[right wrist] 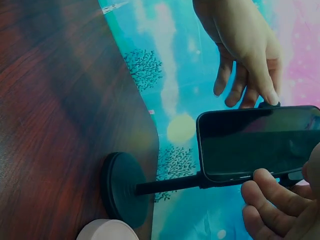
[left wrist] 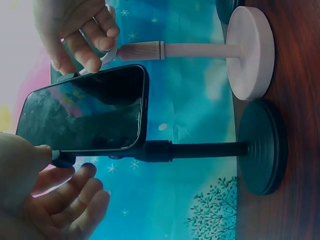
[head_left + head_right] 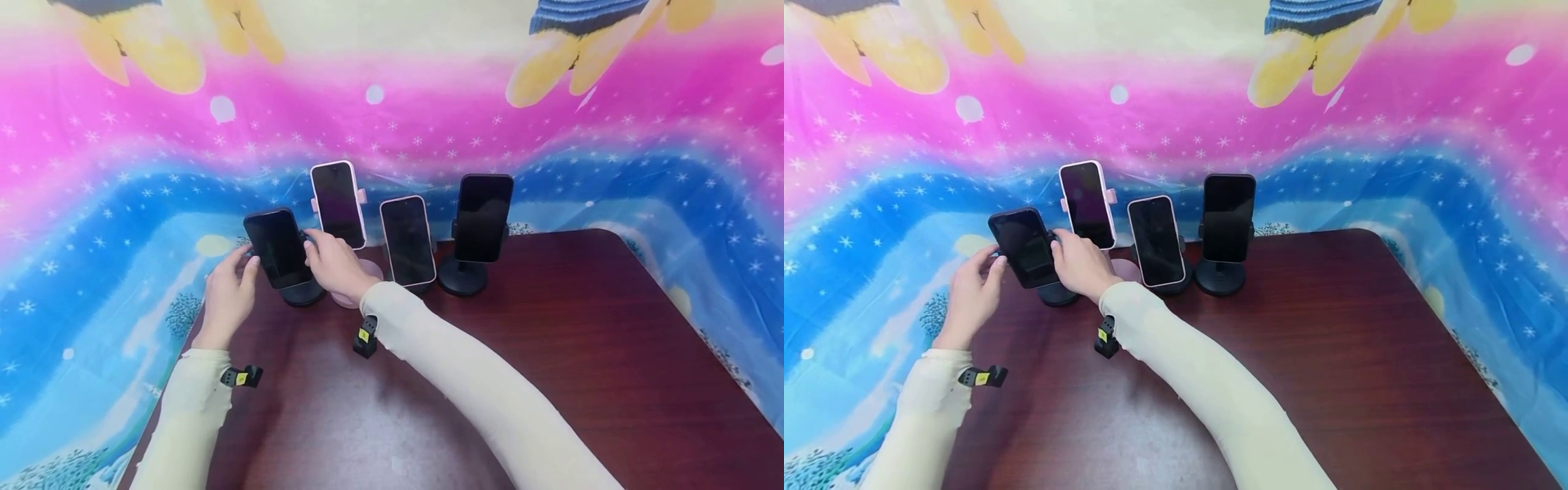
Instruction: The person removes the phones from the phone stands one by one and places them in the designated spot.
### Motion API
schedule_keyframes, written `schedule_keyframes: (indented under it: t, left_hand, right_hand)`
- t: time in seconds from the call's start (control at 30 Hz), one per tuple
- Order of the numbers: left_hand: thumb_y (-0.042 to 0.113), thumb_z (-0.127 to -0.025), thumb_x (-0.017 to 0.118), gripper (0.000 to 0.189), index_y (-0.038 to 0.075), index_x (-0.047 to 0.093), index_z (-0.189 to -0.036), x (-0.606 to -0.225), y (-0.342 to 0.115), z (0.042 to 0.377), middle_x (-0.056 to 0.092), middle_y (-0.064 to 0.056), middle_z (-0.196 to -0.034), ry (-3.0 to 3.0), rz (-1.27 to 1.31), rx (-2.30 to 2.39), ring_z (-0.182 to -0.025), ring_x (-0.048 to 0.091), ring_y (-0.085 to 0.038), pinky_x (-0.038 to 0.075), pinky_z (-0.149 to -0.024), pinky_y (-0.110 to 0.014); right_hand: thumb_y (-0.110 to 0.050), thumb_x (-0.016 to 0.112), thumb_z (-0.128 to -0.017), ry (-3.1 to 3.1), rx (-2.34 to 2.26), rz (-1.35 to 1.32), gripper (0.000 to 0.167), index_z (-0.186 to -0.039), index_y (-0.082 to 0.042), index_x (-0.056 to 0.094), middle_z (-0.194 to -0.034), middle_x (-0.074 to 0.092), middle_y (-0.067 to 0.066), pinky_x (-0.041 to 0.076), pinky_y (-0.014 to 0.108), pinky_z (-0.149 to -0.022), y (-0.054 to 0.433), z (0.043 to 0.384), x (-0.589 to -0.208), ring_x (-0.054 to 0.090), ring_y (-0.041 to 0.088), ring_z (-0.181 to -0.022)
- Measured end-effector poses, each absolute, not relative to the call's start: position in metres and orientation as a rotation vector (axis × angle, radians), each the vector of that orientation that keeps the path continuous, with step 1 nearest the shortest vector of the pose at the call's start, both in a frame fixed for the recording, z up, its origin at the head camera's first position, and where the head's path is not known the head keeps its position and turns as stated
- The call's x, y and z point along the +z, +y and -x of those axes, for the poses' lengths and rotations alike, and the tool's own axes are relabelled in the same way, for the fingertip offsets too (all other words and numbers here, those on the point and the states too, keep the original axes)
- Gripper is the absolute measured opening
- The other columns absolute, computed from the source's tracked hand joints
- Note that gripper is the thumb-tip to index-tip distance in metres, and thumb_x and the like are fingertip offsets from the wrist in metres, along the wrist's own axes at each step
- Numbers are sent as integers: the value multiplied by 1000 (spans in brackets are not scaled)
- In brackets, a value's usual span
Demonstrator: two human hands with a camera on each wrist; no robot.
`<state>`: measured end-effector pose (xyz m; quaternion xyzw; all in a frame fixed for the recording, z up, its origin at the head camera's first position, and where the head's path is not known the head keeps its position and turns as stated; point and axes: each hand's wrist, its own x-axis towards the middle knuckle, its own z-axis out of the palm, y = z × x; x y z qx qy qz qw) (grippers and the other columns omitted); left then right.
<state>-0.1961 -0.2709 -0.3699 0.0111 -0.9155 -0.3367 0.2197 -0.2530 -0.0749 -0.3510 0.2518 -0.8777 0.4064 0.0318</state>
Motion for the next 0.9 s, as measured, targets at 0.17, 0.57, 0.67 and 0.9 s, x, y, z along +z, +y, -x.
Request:
schedule_keyframes:
  t: [0.17, 0.57, 0.67, 0.9]
  left_hand:
    - [31, -110, 43, 49, 1, 48, -147, -372, -275, 201, 68, -30, -120, -2565, -10, -964, -103, 69, -46, 38, -109, -65]
    - [26, -109, 44, 47, -5, 49, -144, -373, -277, 203, 67, -32, -123, -2560, 52, -1044, -91, 72, -42, 60, -72, -21]
    - [25, -109, 45, 46, -6, 50, -143, -373, -277, 202, 68, -31, -121, -2550, 55, -1048, -91, 71, -41, 49, -67, -6]
    - [19, -107, 50, 42, -8, 54, -139, -374, -276, 200, 72, -30, -107, -2498, 67, -1007, -78, 74, -25, 41, -67, 1]
  right_hand:
    - [-22, 40, -110, -2738, 1266, -769, 41, -148, -8, 50, -85, 76, 2, 54, 32, -99, -76, 259, -351, 72, 14, -90]
    - [-23, 44, -110, -2728, 1363, -719, 38, -142, -7, 55, -77, 68, 0, 51, 21, -76, -79, 258, -352, 64, 8, -64]
    - [-23, 44, -110, -2713, 1361, -722, 37, -140, -8, 56, -78, 69, 0, 50, 21, -76, -79, 258, -354, 63, 7, -64]
    - [-21, 46, -109, -2674, 1400, -736, 35, -138, -5, 59, -82, 70, 3, 52, 20, -76, -79, 256, -355, 63, 8, -67]
